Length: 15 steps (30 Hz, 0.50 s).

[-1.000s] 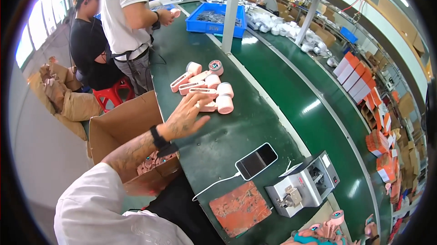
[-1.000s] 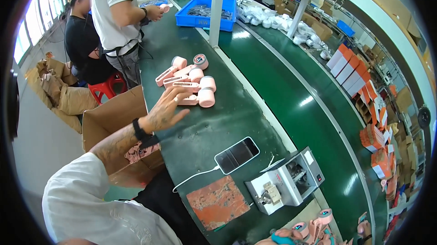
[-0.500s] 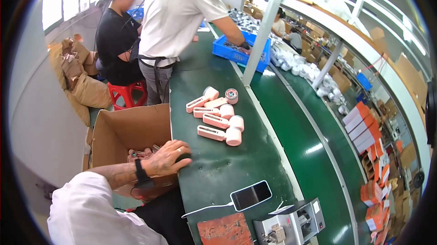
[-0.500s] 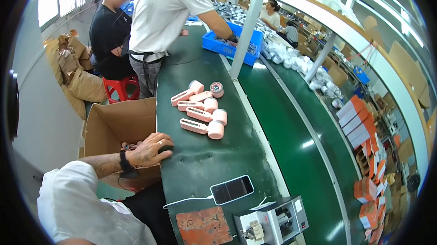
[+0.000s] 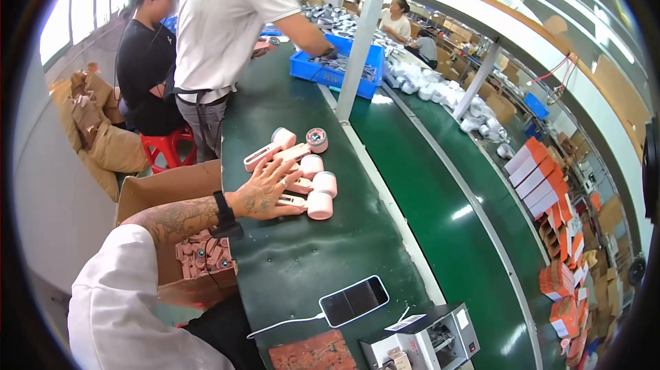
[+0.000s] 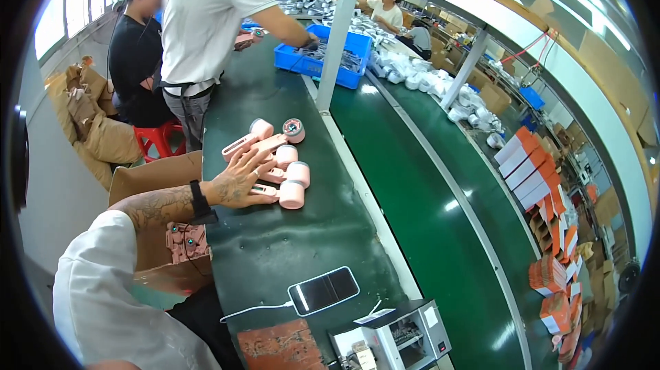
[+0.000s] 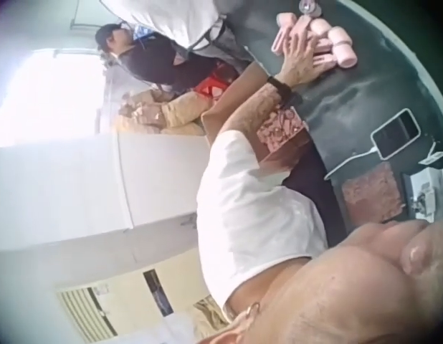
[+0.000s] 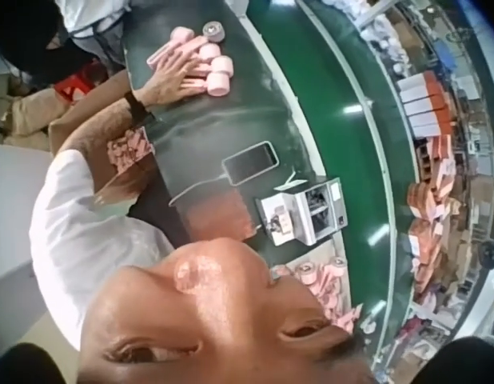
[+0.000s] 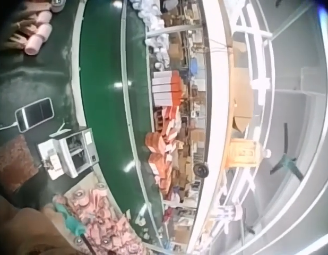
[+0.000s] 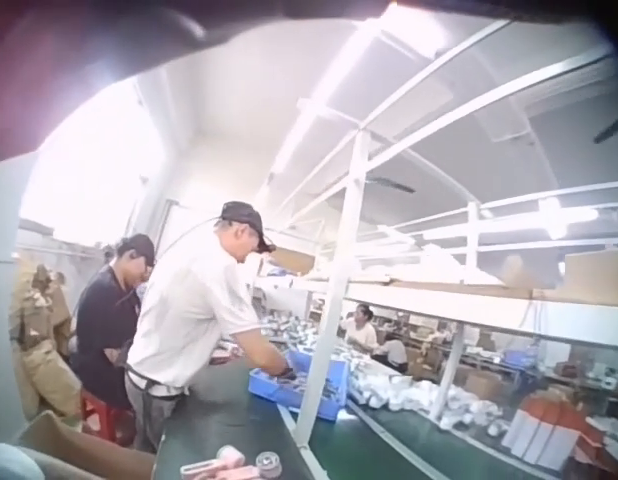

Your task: Assembling small handheld fans on a production line using an electric screwdriver.

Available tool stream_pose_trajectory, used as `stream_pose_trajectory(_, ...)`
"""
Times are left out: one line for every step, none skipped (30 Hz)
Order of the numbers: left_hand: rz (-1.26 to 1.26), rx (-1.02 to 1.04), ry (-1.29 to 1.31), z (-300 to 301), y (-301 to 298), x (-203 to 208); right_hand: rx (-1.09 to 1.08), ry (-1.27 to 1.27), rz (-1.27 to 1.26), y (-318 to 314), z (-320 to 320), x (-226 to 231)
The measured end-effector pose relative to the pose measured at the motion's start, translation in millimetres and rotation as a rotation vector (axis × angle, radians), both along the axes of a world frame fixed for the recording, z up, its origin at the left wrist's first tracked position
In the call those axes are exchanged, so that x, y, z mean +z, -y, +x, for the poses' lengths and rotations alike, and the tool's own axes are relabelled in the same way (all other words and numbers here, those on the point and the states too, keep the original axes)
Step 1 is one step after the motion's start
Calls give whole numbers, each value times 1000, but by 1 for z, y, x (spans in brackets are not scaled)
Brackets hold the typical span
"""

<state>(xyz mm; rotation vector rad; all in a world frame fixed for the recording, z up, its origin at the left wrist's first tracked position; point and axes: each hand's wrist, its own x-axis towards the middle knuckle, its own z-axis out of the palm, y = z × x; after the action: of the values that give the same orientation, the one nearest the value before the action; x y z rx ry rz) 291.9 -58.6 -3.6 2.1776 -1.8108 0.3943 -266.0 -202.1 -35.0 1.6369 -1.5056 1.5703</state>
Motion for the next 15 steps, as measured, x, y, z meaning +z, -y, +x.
stream_pose_trajectory(-5,-4,-36,1,0,-3,3,9,13,1,1,-4)
stream_pose_trajectory(6,-2,-35,0,2,-3,8,16,27,1,3,-9)
stream_pose_trajectory(-26,-23,-112,-4,5,1,17,22,40,3,4,-13)
stream_pose_trajectory(-59,-41,-189,-5,8,2,28,28,54,4,6,-17)
stream_pose_trajectory(-132,-47,-163,-2,9,-2,39,32,67,5,8,-20)
stream_pose_trajectory(-163,-70,-178,-1,10,-6,51,40,78,7,12,-23)
stream_pose_trajectory(-195,-93,-194,0,10,-9,63,46,87,9,15,-25)
stream_pose_trajectory(-190,-84,-193,3,12,-8,75,53,96,10,19,-27)
stream_pose_trajectory(-204,-95,-228,2,12,-6,89,55,109,10,20,-29)
stream_pose_trajectory(-219,-106,-262,2,11,-6,103,58,120,10,21,-31)
stream_pose_trajectory(-254,-125,-285,3,9,-8,118,61,130,9,22,-32)
stream_pose_trajectory(-244,-141,-273,4,12,-6,129,69,132,11,24,-32)
stream_pose_trajectory(-236,-157,-260,5,14,-4,139,77,133,14,27,-32)
stream_pose_trajectory(-237,-147,-271,4,14,-4,150,87,133,16,30,-32)
stream_pose_trajectory(-234,-138,-277,4,12,-4,161,101,135,16,35,-33)
